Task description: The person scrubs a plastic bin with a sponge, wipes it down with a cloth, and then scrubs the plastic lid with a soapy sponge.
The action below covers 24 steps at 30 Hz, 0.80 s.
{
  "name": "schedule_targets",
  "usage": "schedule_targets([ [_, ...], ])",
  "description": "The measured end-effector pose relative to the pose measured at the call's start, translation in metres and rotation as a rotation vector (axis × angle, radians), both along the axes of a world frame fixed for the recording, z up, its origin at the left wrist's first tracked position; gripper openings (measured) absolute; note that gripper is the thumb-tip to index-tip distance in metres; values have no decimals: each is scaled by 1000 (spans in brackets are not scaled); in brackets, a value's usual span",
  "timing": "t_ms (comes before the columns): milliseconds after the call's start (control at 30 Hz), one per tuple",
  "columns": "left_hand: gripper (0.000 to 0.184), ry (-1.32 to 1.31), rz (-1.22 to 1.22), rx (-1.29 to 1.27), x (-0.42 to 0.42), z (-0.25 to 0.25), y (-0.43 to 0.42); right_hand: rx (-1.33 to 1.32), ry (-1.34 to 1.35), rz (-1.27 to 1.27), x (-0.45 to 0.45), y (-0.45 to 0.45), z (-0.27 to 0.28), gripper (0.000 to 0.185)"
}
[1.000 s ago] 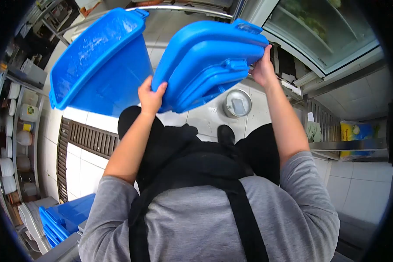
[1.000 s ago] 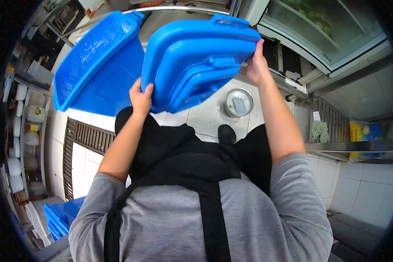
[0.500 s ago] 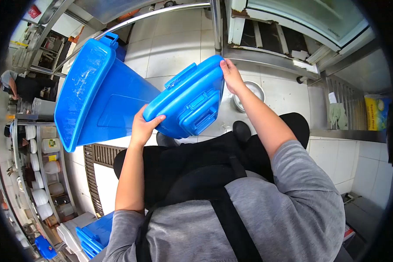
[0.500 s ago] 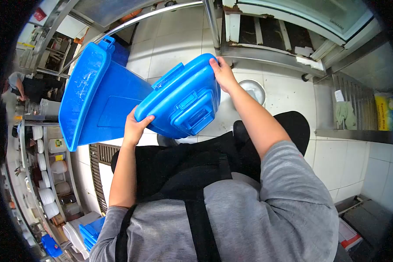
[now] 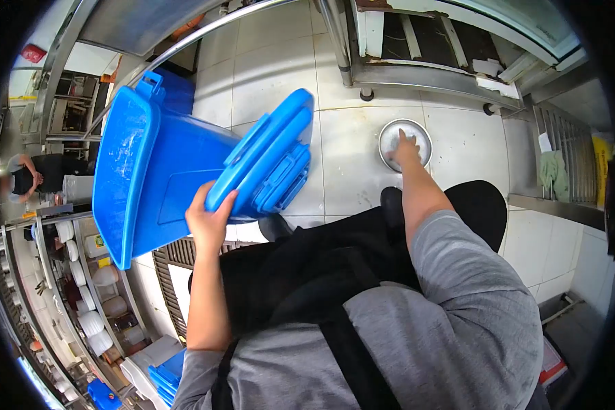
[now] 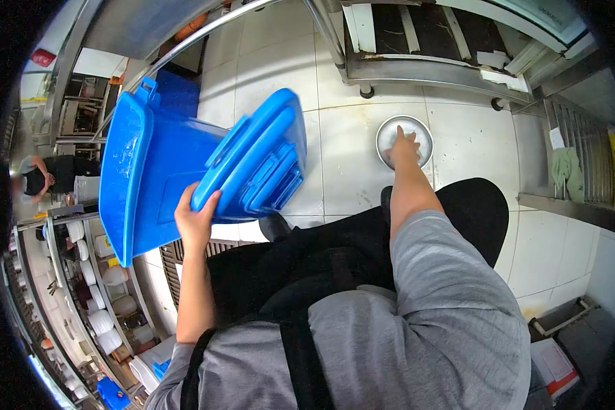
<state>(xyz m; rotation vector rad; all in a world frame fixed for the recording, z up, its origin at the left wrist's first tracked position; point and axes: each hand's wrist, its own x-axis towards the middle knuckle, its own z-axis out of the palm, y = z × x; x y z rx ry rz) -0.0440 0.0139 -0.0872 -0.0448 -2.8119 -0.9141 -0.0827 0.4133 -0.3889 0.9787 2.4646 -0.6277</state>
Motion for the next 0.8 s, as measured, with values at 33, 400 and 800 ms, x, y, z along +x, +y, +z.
schedule_targets([
  [33,32,-4,24,29,2,-1,-11,-94,-125,5,-9,2,-11,113],
  [400,28,42,221,71,1,-17,-76,-84,-63,-121,-13,25,-66,75],
  [800,33,100,311,182,7,-60,-89,34,179,77,-28,38,-28,36],
])
